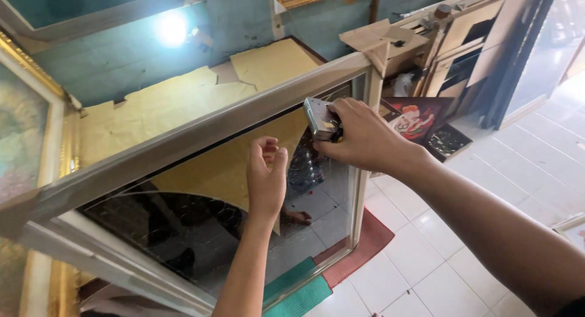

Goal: The person staples brown paper onto the back of a silver picture frame using a handheld stapler. They repeatedly position the paper, staple it, and reload the stapler with staples from a nearby surface.

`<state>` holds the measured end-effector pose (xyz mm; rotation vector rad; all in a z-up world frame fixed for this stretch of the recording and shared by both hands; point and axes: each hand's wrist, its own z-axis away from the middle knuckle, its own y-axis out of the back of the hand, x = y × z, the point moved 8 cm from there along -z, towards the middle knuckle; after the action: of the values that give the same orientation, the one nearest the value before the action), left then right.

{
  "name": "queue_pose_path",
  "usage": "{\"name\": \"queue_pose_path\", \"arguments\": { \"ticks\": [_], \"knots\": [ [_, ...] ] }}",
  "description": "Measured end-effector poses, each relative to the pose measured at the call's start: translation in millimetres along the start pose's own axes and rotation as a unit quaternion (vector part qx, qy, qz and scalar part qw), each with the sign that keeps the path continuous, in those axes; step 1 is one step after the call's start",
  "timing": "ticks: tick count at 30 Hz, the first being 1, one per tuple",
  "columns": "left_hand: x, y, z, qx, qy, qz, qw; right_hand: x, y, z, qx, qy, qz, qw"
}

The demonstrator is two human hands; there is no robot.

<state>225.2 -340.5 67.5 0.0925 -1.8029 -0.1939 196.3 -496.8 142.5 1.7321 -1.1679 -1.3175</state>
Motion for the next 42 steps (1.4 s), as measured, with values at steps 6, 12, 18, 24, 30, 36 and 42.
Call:
{"name": "queue_pose_path", "arguments": {
  "ticks": [6,12,18,24,30,36,42],
  "knots": [
    [-34.2,-162.7,-8.6,-0.151,0.080,-0.016,0.985,151.1,12.6,20.6,-0.135,-0.109,-0.064,0.983],
    [-62.4,-303.6,-10.8,-0.217,0.118,0.017,0.969,302.8,5.7,22.5,-0.219,-0.194,-0.108,0.950],
    [-91.5,-396.7,-34.8,-0.209,0.191,0.072,0.956,410.3,-7.8,-11.3,-0.262,-0.217,-0.106,0.934],
    [-128.3,-476.0,-93.8,-0.165,0.229,0.118,0.952,501.4,-72.6,-95.0,-0.292,-0.159,-0.049,0.942],
    [-186.3,-528.3,-163.8,-0.097,0.293,0.039,0.950,535.9,-154.8,-190.9,-0.297,-0.022,0.067,0.952],
    [-210.0,-540.6,-205.1,-0.005,0.321,-0.043,0.946,552.1,-236.8,-248.2,-0.327,0.059,0.164,0.929],
    [-187.9,-525.8,-216.5,0.064,0.299,-0.059,0.950,545.5,-261.1,-288.1,-0.331,0.145,0.163,0.918]
  ]
}}
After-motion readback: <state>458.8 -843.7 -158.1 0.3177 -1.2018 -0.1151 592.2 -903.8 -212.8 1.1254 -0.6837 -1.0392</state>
